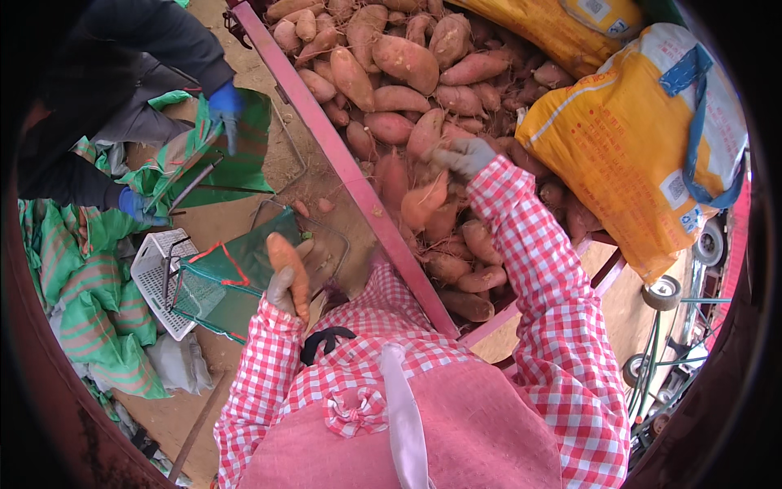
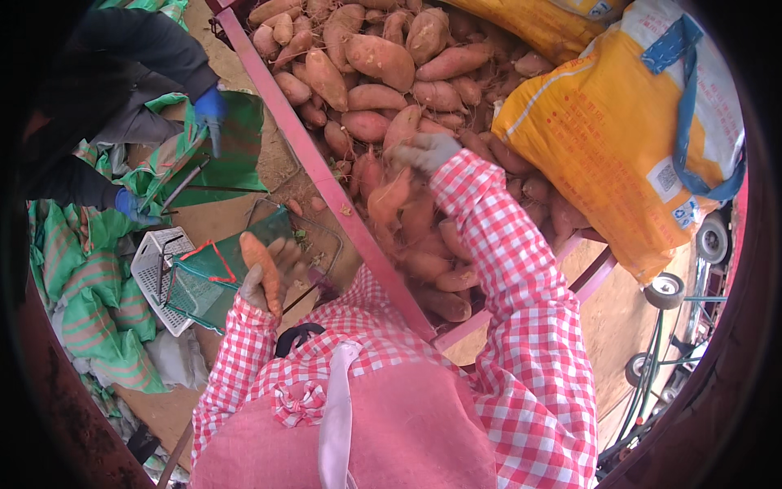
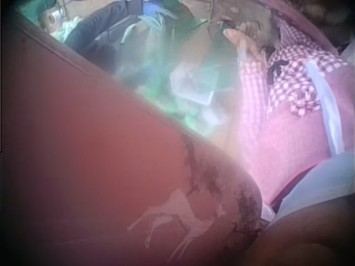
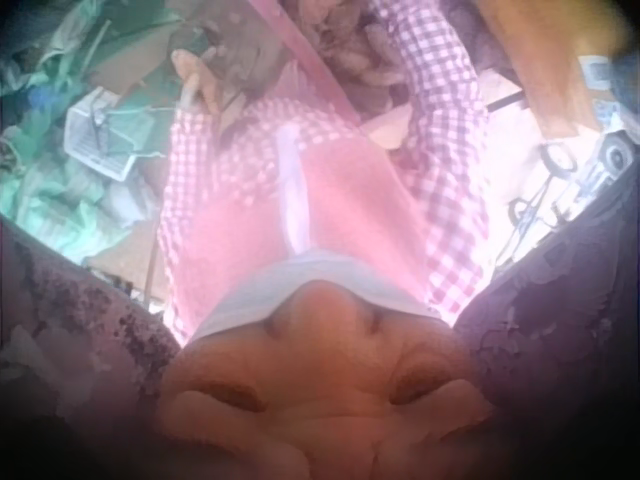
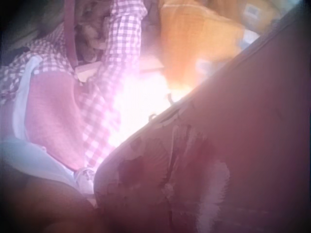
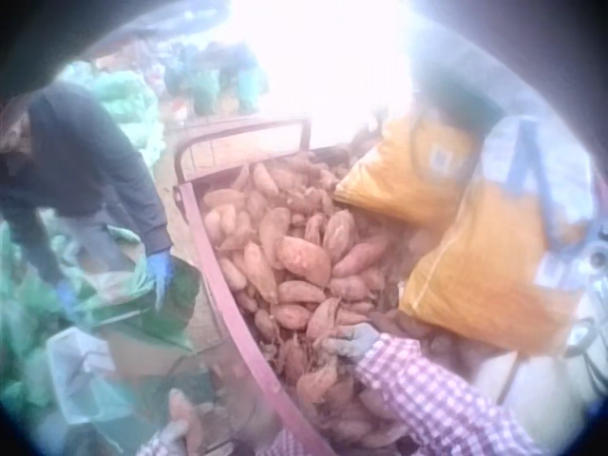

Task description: The person picks sweet potatoes from a large pile in a cart, removes attached roots and debris by hand, and places them into a green weighing bag. Another person assists by handling the bag and moving filled bags aside.

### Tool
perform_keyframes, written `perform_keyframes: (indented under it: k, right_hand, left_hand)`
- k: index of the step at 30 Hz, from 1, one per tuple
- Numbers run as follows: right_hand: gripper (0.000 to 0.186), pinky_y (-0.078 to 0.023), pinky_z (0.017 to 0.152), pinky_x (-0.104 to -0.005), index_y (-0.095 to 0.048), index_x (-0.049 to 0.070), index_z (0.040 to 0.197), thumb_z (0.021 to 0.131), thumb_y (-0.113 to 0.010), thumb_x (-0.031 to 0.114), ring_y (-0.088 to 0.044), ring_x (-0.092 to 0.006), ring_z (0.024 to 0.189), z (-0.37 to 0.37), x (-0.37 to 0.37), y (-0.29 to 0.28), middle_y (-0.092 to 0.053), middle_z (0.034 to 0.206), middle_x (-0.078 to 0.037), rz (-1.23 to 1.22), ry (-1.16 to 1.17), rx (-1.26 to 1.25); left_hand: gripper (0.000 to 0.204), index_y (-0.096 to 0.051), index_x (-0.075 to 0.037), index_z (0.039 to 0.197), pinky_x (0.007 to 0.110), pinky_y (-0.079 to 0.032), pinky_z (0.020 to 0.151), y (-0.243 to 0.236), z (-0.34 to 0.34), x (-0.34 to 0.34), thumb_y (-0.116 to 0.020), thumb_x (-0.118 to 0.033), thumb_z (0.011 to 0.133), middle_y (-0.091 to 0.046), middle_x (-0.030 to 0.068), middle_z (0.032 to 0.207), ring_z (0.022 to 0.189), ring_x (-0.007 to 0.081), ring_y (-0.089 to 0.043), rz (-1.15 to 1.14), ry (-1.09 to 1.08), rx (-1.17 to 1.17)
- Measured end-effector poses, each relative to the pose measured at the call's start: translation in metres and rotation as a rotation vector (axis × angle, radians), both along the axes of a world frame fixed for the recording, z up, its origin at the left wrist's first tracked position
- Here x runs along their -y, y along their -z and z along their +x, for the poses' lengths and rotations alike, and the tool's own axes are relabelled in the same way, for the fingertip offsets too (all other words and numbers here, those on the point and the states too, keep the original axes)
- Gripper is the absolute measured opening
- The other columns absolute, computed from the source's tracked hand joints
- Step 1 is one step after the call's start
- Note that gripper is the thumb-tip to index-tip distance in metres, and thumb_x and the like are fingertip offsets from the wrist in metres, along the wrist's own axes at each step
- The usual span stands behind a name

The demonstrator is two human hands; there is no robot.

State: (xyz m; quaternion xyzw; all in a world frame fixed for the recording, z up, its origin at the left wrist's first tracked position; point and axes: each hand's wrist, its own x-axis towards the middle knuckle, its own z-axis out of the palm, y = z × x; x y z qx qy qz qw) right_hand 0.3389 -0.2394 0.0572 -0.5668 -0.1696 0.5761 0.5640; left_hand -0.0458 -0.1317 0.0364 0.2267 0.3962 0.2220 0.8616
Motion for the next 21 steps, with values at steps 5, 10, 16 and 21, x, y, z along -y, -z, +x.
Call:
perform_keyframes:
  k: [5,10,16,21]
  right_hand:
    - [0.021,-0.051,0.063,-0.0232,-0.068,-0.003,0.107,0.093,-0.063,0.013,-0.064,-0.0127,0.070,-0.106,-0.038,-0.035,-0.070,0.086,-0.008,-0.003,0.089,-0.071]
    - [0.019,-0.053,0.067,-0.0383,-0.066,0.007,0.105,0.091,-0.059,0.017,-0.066,-0.0266,0.077,-0.152,-0.046,-0.024,-0.067,0.085,-0.013,0.197,-0.017,1.372]
    - [0.039,-0.050,0.081,-0.0456,-0.065,0.007,0.106,0.092,-0.055,0.042,-0.064,-0.0348,0.092,-0.083,-0.055,0.005,-0.066,0.099,-0.017,-0.310,-0.285,1.256]
    - [0.058,-0.048,0.092,-0.0461,-0.058,-0.001,0.114,0.079,-0.065,0.046,-0.063,-0.0372,0.104,-0.070,-0.057,0.083,-0.065,0.106,-0.024,-0.691,-0.177,1.127]
  left_hand:
    - [0.082,-0.040,0.001,0.139,0.038,-0.051,0.090,0.000,0.064,-0.024,-0.076,-0.030,0.071,-0.065,0.0146,0.112,0.097,0.0224,-0.065,0.191,0.452,0.497]
    - [0.084,-0.031,0.001,0.142,0.037,-0.053,0.085,0.005,0.045,0.008,-0.074,-0.019,0.073,-0.062,0.0132,0.113,0.096,0.0247,-0.064,-0.281,0.410,0.013]
    - [0.085,-0.028,-0.001,0.145,0.040,-0.047,0.091,0.030,-0.045,-0.038,-0.073,-0.022,0.075,-0.056,0.0142,0.121,0.106,0.0270,-0.057,-0.111,0.092,-0.016]
    - [0.086,-0.026,-0.003,0.146,0.043,-0.043,0.095,0.048,-0.177,-0.100,-0.072,-0.025,0.077,-0.050,0.0150,0.129,0.114,0.0289,-0.051,0.063,-0.154,-0.309]
